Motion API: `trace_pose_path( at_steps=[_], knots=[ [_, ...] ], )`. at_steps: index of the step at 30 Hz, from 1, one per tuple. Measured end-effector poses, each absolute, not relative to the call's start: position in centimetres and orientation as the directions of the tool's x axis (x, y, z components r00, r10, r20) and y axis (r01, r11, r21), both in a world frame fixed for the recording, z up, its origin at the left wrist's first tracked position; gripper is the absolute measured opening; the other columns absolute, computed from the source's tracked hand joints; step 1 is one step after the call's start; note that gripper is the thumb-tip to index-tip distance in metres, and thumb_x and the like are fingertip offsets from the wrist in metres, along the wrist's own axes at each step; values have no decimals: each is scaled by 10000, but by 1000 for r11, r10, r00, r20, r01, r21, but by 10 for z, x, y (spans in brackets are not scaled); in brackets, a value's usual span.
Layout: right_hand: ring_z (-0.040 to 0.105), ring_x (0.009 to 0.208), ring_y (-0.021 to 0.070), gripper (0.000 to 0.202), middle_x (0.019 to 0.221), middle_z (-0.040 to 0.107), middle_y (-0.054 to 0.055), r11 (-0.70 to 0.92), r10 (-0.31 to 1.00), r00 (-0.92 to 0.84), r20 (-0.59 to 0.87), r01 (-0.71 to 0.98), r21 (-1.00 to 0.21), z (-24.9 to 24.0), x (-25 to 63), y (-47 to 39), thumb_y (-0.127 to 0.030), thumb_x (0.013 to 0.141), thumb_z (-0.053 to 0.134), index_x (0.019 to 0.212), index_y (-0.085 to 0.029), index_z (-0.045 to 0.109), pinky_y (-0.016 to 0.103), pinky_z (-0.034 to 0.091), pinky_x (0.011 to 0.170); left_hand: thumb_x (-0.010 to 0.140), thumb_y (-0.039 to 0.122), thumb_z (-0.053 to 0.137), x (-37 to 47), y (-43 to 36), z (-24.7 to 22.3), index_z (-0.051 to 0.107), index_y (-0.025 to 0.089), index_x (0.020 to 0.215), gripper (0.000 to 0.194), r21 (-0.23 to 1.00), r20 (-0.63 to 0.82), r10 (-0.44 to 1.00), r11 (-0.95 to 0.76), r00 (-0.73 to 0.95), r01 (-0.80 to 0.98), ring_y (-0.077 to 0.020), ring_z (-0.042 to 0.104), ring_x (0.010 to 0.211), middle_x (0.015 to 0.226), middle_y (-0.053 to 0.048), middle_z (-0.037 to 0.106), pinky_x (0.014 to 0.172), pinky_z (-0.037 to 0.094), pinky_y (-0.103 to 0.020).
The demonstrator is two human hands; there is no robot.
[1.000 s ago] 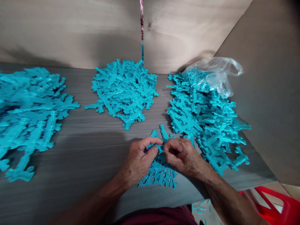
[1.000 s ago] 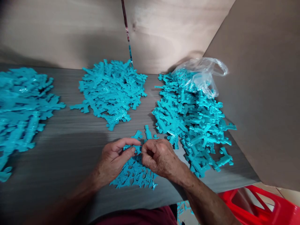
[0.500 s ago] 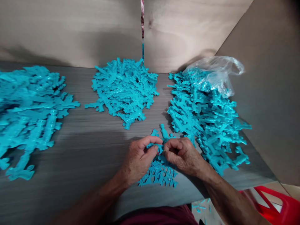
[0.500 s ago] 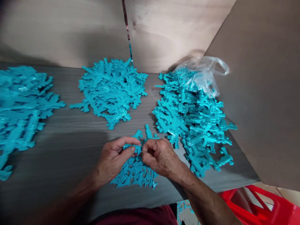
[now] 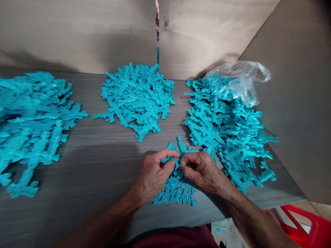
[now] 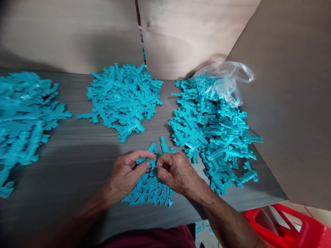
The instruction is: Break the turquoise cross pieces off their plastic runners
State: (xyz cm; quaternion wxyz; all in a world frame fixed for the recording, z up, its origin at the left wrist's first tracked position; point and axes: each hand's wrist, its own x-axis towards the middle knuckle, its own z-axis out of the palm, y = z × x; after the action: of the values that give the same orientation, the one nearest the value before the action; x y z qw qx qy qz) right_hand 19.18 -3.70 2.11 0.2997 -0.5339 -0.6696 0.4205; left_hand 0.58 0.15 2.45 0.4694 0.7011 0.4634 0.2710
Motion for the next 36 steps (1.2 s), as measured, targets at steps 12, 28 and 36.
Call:
trace_pose_path(
  at_steps=[12,28,36],
  knots=[
    [437,539,80,117,582,505,-63,84,972,-233,-33,475,-876,19,190,-38,-104,782,560,699,-185,565,214,331,543,795,168,581,6,1,25,733,211,913,197,914,-80,904,-102,420,392,-67,348,461,533,83,483,452,306,-184],
    [460,564,115,139,585,520,-37,537,807,-253,533,690,-486,25,185,-37,-119,861,520,751,-193,561,278,380,640,771,64,685,5,-4,23,686,222,954,242,854,374,851,-471,369,221,-140,716,891,948,-3,763,840,542,-232],
    [460,585,138,74,597,512,-27,611,681,-325,656,747,-264,32,186,-42,-136,885,564,851,-202,574,326,433,710,768,23,705,0,-8,34,653,214,908,242,789,502,766,-596,401,151,-144,724,862,996,-51,750,822,560,-237]
  ],
)
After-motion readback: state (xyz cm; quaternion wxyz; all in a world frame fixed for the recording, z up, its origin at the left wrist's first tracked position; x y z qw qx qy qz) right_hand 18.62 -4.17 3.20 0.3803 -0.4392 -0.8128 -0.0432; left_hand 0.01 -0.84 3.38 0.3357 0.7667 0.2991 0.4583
